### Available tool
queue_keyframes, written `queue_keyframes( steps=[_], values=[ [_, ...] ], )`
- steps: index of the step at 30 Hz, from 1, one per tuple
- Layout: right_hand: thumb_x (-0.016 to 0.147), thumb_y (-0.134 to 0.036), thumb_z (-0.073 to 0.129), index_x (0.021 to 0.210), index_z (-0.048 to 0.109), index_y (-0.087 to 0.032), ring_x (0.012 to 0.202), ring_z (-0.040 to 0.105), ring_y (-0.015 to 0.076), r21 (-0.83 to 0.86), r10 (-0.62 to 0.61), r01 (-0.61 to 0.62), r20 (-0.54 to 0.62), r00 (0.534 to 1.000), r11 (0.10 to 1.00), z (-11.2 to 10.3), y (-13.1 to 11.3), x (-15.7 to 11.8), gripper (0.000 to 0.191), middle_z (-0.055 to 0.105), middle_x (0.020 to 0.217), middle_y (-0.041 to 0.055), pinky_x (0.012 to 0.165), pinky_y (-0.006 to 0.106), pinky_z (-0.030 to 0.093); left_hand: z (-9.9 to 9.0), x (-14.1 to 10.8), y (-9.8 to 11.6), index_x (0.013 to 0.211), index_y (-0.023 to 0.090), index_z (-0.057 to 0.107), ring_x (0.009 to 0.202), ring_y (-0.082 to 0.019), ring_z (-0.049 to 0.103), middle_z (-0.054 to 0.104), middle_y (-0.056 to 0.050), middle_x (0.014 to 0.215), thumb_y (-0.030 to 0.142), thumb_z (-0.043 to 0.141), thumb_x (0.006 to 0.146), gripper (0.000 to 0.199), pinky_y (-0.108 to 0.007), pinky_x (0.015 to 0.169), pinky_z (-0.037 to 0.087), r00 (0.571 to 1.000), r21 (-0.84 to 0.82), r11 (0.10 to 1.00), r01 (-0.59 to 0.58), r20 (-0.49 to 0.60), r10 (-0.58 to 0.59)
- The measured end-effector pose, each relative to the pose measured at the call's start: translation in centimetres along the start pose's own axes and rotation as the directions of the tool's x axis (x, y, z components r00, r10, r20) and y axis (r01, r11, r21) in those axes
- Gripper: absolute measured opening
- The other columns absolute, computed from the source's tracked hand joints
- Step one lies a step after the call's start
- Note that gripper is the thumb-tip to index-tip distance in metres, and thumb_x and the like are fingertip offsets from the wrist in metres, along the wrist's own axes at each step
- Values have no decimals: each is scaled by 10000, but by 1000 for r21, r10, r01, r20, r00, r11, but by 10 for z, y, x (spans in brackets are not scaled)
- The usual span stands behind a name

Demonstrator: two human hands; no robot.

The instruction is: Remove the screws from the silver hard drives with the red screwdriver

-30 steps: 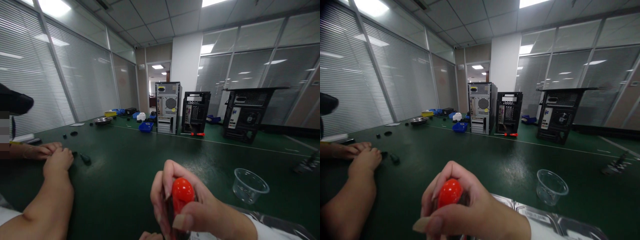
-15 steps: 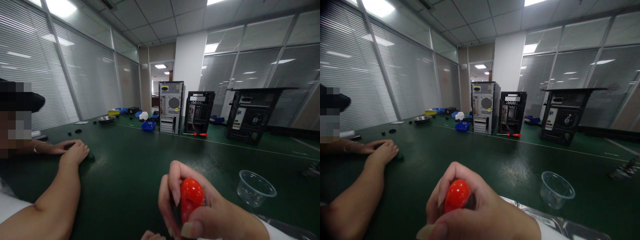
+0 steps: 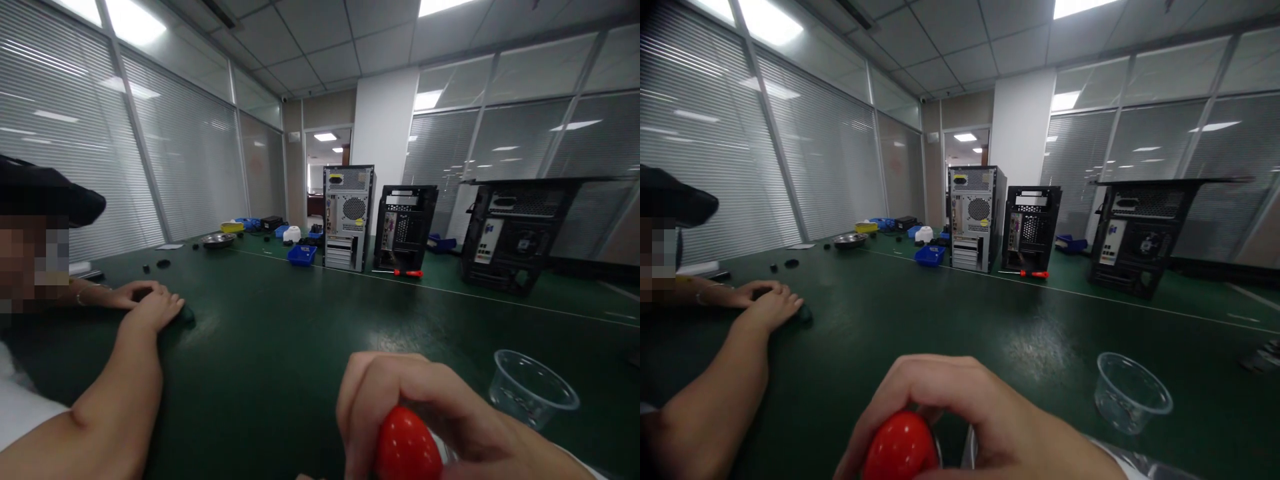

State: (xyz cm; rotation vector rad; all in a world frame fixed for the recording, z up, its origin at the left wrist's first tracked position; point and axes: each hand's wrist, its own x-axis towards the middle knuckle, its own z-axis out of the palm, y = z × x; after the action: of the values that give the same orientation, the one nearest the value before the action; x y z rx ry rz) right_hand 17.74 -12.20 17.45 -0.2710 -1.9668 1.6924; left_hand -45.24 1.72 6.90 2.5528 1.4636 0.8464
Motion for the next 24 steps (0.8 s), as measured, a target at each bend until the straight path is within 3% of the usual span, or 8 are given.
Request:
queue_keyframes(
  steps=[3, 5, 11, 13, 16, 18, 22, 24],
  values=[
    [884, -196, 808, 880, 666, -175, 819, 643, 90, 33, -25, 26, -24, 999, 999, 3, 6, 1, 143, 673, 908, -6, 772, 204, 499, 4, 1, 12, 824, 164, 648, 825, -155, 721, 675, -61, 840, 986, 400, 759, 860, -376, 772, 600, 997, 19, 997, 70, -19, -70],
    [854, -224, 846, 842, 632, -167, 788, 638, 85, 104, -38, 44, -58, 998, 994, 7, 11, 1, 221, 666, 914, -3, 730, 195, 503, 5, 1, 11, 822, 112, 617, 832, -135, 715, 650, -55, 860, 973, 349, 783, 902, -351, 783, 584, 997, 44, 996, 71, 9, -72],
    [852, -363, 847, 866, 572, -175, 768, 594, 97, 68, 37, -34, -43, 998, 997, 5, 11, -1, 333, 655, 862, -1, 757, 228, 503, -2, -3, -8, 900, 373, 644, 889, -258, 713, 661, -49, 890, 884, 606, 744, 536, -525, 744, 586, 1000, -192, 981, 27, -2, -28],
    [866, -347, 834, 846, 570, -172, 769, 576, 91, 69, 62, -62, -9, 998, 996, 2, 10, -1, 318, 632, 847, -9, 782, 229, 499, -1, -4, 5, 962, 324, 685, 900, -249, 717, 667, -80, 909, 888, 554, 798, 602, -526, 771, 557, 1000, -161, 987, 2, -20, -5],
    [883, -336, 817, 844, 569, -176, 761, 549, 80, 195, 90, -96, 37, 995, 976, 1, 12, 1, 297, 579, 830, -25, 779, 213, 490, 26, -2, 57, 1135, 20, 689, 965, -234, 723, 660, -163, 946, 873, 319, 921, 954, -531, 833, 472, 996, 26, 997, -68, -52, 69],
    [871, -360, 826, 859, 572, -185, 738, 526, 83, 272, 65, -84, 78, 995, 959, 2, 15, 2, 308, 550, 825, -28, 765, 217, 483, 65, 0, 107, 1206, -24, 676, 1084, -281, 700, 673, -203, 1013, 872, 329, 898, 1009, -567, 885, 436, 991, 142, 981, -134, -7, 136],
    [853, -545, 787, 909, 592, -209, 817, 548, 139, 342, 96, -111, 61, 994, 933, 5, 13, 5, 392, 573, 875, 4, 817, 280, 471, 161, 3, 206, 1030, 424, 789, 1165, -361, 673, 683, -23, 951, 841, 566, 830, 514, -584, 849, 565, 959, 65, 988, -137, 259, 116],
    [905, -606, 689, 937, 604, -209, 858, 585, 175, 256, 107, -107, 13, 994, 961, 6, 10, 5, 407, 595, 885, 29, 876, 327, 490, 197, -3, 243, 988, 510, 772, 1112, -397, 687, 665, 2, 911, 769, 657, 817, 331, -601, 761, 599, 936, 52, 995, -87, 345, 64]
  ],
)
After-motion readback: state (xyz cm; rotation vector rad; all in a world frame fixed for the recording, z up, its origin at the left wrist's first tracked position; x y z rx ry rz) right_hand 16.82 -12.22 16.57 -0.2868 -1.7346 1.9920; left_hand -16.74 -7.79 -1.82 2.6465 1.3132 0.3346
